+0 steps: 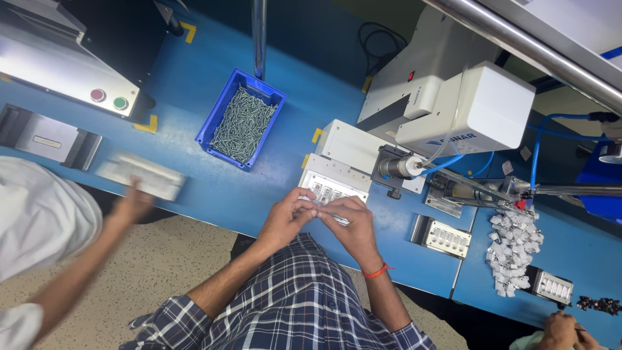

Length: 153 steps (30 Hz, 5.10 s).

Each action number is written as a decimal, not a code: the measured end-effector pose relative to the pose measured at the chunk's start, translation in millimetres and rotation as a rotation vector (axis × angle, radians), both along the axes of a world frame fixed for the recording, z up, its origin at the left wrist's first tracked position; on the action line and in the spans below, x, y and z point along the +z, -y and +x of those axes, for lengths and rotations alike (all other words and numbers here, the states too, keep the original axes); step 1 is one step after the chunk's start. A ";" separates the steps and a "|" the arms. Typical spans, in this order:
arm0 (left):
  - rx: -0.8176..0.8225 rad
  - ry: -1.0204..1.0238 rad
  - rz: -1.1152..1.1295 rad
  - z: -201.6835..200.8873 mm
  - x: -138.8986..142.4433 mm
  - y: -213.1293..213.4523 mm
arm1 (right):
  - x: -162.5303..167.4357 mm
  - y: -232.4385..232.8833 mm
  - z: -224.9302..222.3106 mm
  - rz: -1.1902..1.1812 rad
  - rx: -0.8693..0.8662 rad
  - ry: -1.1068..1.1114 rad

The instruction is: The person picks small metal pins from a blue bin and inserts them into slots on a white electrical component. They place the component under a machine, press a lever to secure the pins, and then set the component aside. The process is repeated with additional components.

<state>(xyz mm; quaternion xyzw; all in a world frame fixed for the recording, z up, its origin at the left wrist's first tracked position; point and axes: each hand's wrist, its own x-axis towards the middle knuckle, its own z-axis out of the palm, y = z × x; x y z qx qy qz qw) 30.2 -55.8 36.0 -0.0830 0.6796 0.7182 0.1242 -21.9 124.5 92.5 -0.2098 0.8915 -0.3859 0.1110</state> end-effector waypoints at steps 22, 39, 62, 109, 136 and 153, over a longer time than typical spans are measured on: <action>-0.021 0.086 0.318 23.2 -74.8 38.8 | -42.7 28.2 -48.6 0.376 -0.027 -0.118; 0.442 0.165 -0.013 82.1 -112.0 54.1 | -1.9 20.6 -56.1 0.342 0.193 -0.250; 0.752 0.636 -0.125 196.6 -134.1 129.3 | -135.2 144.5 5.9 -0.038 0.377 -0.411; 0.291 0.223 -0.051 67.6 -129.2 85.6 | -67.6 -208.0 -43.8 0.589 0.068 -0.110; 0.380 0.287 0.097 8.0 -114.9 32.9 | -95.7 -50.6 -58.7 0.205 -0.054 -0.224; 0.465 0.419 -0.044 79.6 -118.6 84.0 | -101.8 -48.7 -242.7 -0.318 -0.502 -0.430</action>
